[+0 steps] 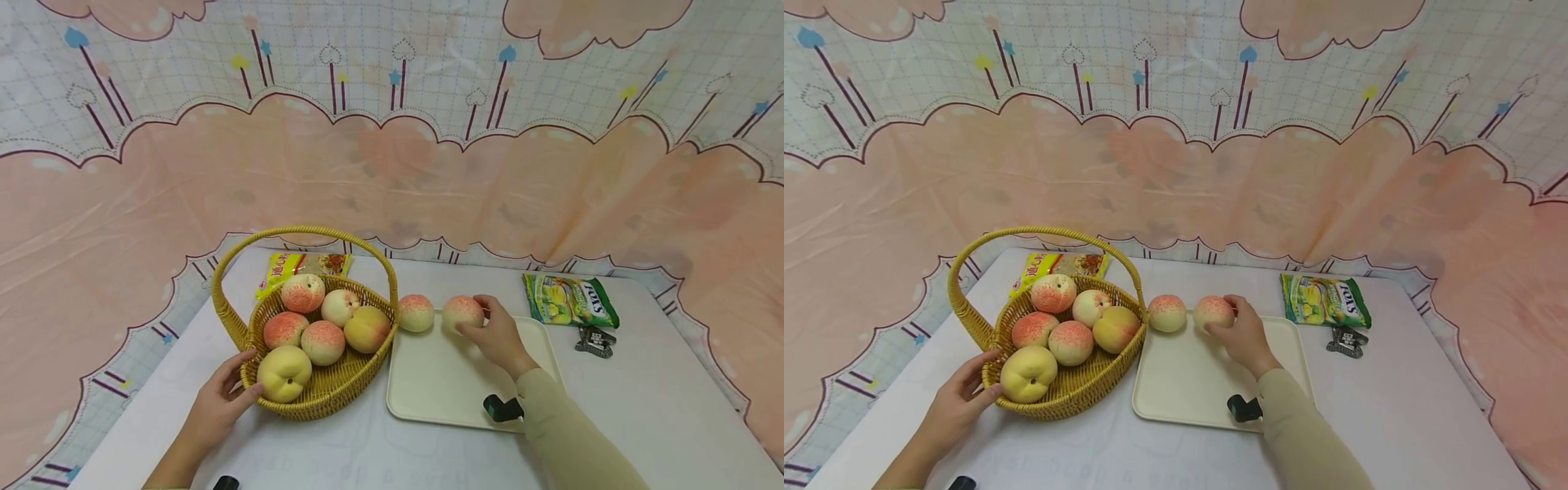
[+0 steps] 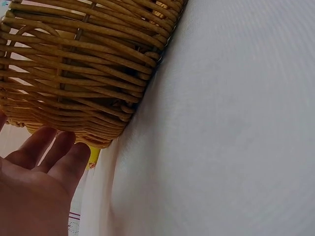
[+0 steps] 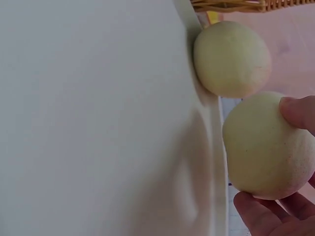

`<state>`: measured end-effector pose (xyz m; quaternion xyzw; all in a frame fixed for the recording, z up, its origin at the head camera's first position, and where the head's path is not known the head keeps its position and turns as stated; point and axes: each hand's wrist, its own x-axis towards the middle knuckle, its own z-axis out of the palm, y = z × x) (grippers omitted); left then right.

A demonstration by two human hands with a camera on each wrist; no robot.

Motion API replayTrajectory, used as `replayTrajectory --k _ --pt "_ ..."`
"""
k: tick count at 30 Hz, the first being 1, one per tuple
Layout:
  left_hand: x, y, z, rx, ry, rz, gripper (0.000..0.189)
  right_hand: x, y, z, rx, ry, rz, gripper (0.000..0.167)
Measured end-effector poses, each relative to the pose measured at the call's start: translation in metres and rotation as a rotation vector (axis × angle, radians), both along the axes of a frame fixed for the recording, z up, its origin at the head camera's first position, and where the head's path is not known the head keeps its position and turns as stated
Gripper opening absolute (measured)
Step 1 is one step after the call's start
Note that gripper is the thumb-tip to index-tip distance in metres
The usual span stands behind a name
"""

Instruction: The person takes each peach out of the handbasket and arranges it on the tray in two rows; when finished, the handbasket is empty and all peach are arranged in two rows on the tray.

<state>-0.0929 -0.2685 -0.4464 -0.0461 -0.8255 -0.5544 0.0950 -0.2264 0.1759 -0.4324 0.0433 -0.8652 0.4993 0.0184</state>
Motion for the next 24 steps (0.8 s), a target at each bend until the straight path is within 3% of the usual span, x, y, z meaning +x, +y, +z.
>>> replayTrajectory --k 24 --pt "-0.001 -0.002 -0.002 -0.019 -0.056 0.009 0.058 -0.007 -0.009 -0.012 0.009 -0.013 0.042 0.067"
